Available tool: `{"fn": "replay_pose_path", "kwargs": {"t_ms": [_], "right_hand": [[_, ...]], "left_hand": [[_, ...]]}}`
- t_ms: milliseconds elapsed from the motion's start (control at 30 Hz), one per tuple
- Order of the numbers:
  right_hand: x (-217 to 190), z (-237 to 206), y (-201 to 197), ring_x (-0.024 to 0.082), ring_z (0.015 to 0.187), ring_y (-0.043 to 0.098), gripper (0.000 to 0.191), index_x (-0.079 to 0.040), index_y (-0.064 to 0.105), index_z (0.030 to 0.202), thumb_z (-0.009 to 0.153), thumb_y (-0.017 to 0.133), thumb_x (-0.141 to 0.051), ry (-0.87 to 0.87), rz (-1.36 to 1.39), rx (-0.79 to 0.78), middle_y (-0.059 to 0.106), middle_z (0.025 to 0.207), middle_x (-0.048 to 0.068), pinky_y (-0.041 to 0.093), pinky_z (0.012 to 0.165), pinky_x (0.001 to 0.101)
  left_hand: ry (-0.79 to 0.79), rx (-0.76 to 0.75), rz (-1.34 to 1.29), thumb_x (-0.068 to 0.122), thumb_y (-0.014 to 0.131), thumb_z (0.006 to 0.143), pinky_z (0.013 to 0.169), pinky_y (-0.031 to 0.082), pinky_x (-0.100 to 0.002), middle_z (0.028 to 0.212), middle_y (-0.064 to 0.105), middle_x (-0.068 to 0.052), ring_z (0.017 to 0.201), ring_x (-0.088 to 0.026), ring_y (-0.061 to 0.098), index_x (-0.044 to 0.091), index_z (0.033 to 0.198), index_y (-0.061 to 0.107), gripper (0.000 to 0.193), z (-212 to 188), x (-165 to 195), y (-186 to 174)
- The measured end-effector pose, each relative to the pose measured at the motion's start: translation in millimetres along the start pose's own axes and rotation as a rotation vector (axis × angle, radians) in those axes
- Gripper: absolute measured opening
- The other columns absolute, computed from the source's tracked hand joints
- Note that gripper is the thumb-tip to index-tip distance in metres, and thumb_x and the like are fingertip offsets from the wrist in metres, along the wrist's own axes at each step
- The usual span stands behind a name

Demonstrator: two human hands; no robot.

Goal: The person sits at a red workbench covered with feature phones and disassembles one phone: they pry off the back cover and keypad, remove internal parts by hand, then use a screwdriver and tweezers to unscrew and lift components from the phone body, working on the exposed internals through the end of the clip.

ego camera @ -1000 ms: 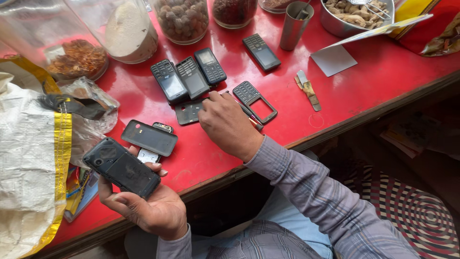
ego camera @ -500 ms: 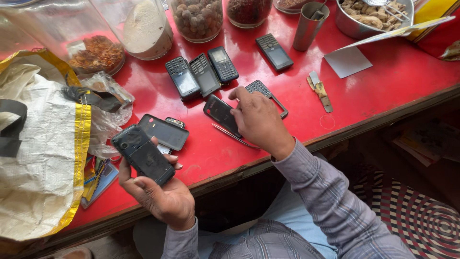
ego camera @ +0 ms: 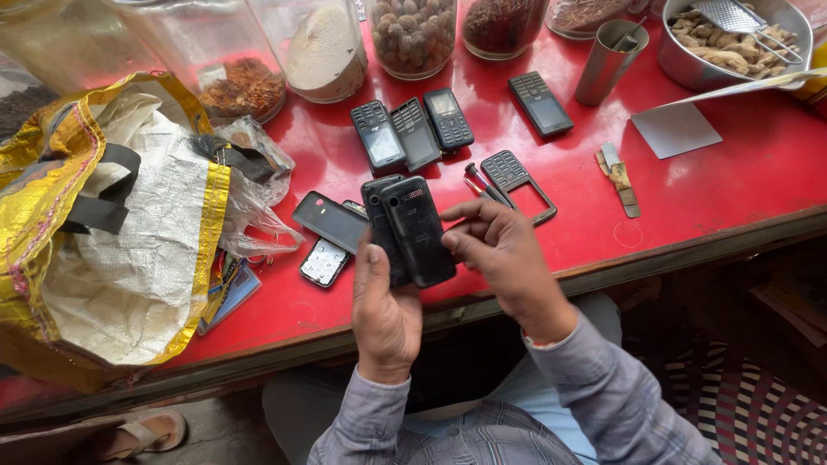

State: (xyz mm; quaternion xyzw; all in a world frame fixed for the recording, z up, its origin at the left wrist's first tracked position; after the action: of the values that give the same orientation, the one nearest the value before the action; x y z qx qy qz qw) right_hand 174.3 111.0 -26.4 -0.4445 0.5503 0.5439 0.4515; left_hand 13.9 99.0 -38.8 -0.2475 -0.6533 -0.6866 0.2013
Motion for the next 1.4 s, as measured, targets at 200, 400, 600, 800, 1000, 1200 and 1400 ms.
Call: {"fn": "replay_pose_path", "kwargs": {"t_ms": [200, 400, 600, 800, 1000, 1200, 1400], "right_hand": [[-36.2, -17.6, 20.8, 0.01, 0.077, 0.073, 0.02, 0.002, 0.073, 0.113, 0.093, 0.075, -0.004, -0.356, -0.471, 0.119, 0.077, 0.087, 0.005, 0.058, 0.069, 0.0223], [-67.2, -33.0, 41.6, 0.01, 0.085, 0.076, 0.025, 0.002, 0.068, 0.118, 0.094, 0.072, -0.002, -0.557, -0.566, 0.118, 0.076, 0.097, 0.009, 0.061, 0.071, 0.0224], [-95.4, -31.7, 28.6, 0.019, 0.076, 0.066, 0.026, -0.003, 0.074, 0.11, 0.085, 0.083, -0.006, -0.546, -0.852, 0.21, 0.071, 0.092, 0.01, 0.051, 0.063, 0.03], [-109.4, -19.7, 24.0, 0.02, 0.098, 0.065, 0.035, -0.002, 0.07, 0.124, 0.089, 0.076, -0.001, -0.707, -0.807, -0.06, 0.07, 0.107, 0.01, 0.052, 0.088, 0.0307], [-71.6, -6.9, -9.5, 0.011, 0.095, 0.069, 0.026, 0.001, 0.074, 0.112, 0.087, 0.07, 0.006, -0.263, -0.354, -0.098, 0.071, 0.103, 0.003, 0.058, 0.085, 0.026], [-64.4, -21.2, -16.2, 0.011, 0.093, 0.07, 0.029, 0.002, 0.073, 0.116, 0.087, 0.072, 0.006, -0.157, -0.198, -0.046, 0.07, 0.1, 0.004, 0.06, 0.085, 0.0256], [-74.1, -33.9, -13.0, 0.009, 0.09, 0.067, 0.035, 0.001, 0.072, 0.121, 0.086, 0.074, 0.007, -0.178, -0.249, -0.039, 0.07, 0.103, 0.005, 0.058, 0.081, 0.0235]], "left_hand": [[-0.034, -0.059, -0.044, 0.022, 0.04, 0.114, 0.113, 0.044, -0.042, 0.139, 0.057, -0.012, 0.127, -0.021, 0.055, 0.002, 0.154, 0.042, 0.045, 3.9, -13.2, -1.8], [-0.047, -0.226, -0.062, 0.03, 0.043, 0.112, 0.119, 0.042, -0.042, 0.142, 0.058, -0.015, 0.133, -0.024, 0.056, 0.001, 0.151, 0.043, 0.049, -0.8, -10.2, 14.0], [-0.052, -0.234, 0.17, 0.021, 0.05, 0.11, 0.09, 0.062, -0.04, 0.133, 0.064, -0.017, 0.106, -0.023, 0.069, -0.003, 0.144, 0.047, 0.042, 0.0, -13.4, 15.9], [-0.094, -0.308, 0.472, 0.02, 0.049, 0.111, 0.079, 0.062, -0.032, 0.103, 0.069, -0.015, 0.089, -0.018, 0.071, -0.003, 0.143, 0.054, 0.039, -7.9, -19.8, 21.6], [-0.062, -0.318, 0.592, 0.008, 0.057, 0.104, 0.079, 0.065, -0.032, 0.112, 0.071, -0.015, 0.093, -0.021, 0.076, -0.006, 0.136, 0.056, 0.034, -14.2, -1.7, 30.4], [-0.022, -0.347, 0.548, 0.006, 0.059, 0.103, 0.085, 0.067, -0.036, 0.113, 0.071, -0.017, 0.098, -0.024, 0.076, -0.006, 0.131, 0.054, 0.031, -19.6, 16.4, 36.9], [-0.041, -0.369, 0.636, 0.008, 0.056, 0.105, 0.085, 0.067, -0.036, 0.105, 0.075, -0.017, 0.094, -0.023, 0.078, -0.007, 0.126, 0.056, 0.026, -22.0, 20.0, 35.7]]}}
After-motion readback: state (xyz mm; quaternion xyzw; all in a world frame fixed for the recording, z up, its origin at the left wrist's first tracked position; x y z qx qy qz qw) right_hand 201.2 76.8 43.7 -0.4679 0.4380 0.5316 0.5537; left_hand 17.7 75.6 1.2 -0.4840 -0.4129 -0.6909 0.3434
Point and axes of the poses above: each hand's wrist, its own z-axis towards the middle knuckle, its own y-axis out of the palm, x = y × z, the point moved 9 cm from there along z, towards the middle knuckle
